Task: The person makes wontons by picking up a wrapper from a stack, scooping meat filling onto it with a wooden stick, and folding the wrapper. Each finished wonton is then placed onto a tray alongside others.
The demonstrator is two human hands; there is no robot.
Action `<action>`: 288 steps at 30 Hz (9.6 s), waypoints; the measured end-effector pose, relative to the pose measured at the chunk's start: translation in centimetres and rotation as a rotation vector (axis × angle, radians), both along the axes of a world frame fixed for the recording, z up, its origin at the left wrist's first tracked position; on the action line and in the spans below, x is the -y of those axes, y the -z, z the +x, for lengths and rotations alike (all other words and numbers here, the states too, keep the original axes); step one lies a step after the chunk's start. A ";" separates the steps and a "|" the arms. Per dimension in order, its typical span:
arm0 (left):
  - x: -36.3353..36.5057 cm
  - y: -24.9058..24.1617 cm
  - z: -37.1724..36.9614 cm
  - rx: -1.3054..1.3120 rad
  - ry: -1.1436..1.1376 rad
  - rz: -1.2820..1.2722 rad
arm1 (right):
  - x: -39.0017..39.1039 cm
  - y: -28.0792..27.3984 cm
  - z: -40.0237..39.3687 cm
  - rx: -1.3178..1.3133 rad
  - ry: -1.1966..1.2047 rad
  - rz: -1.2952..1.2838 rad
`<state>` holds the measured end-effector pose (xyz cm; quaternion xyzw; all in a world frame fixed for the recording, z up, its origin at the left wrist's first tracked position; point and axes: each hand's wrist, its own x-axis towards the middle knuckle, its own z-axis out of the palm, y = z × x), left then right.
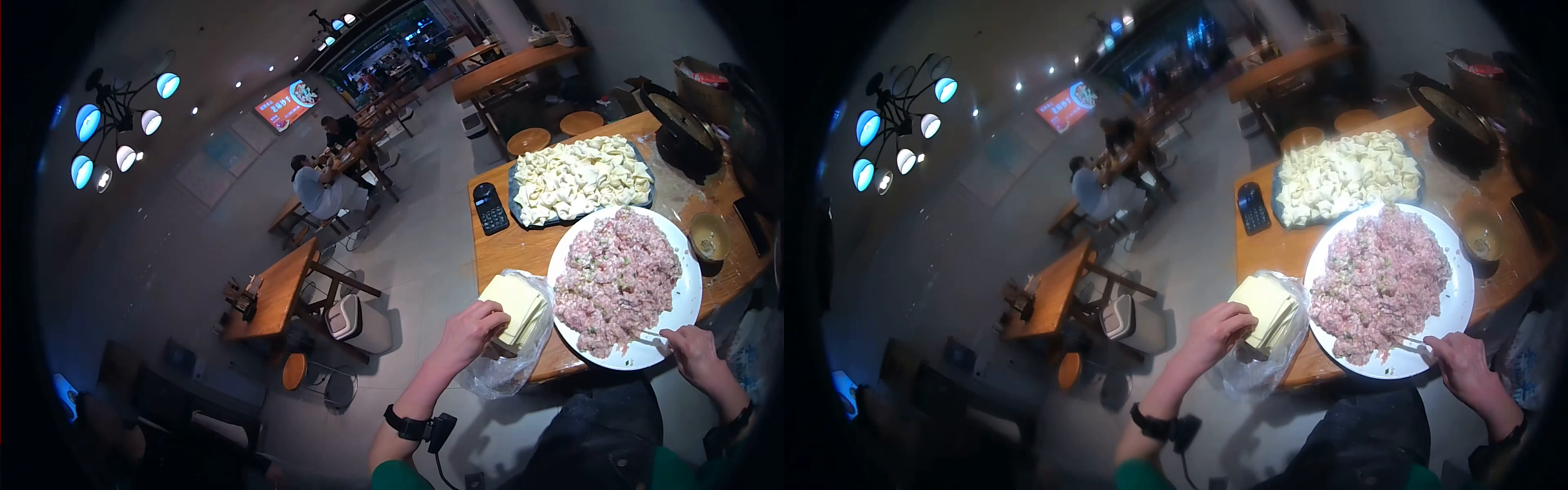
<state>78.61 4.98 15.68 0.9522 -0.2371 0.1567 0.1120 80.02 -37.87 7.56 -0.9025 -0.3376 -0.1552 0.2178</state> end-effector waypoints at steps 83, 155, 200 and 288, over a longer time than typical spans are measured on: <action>14.7 12.9 -5.4 -1.364 -0.005 -2.214 | -5.0 4.2 -3.6 -0.294 -0.106 0.205; 12.6 14.4 -7.6 -1.079 -0.257 -2.221 | -3.6 2.9 -5.1 -0.535 -0.233 0.451; 12.8 9.3 -2.3 -0.763 0.776 -1.979 | -8.0 -1.0 -0.9 -0.530 -0.421 0.479; 12.2 4.6 -2.1 0.101 -0.095 -0.590 | -8.0 -6.7 17.1 -0.398 0.310 0.901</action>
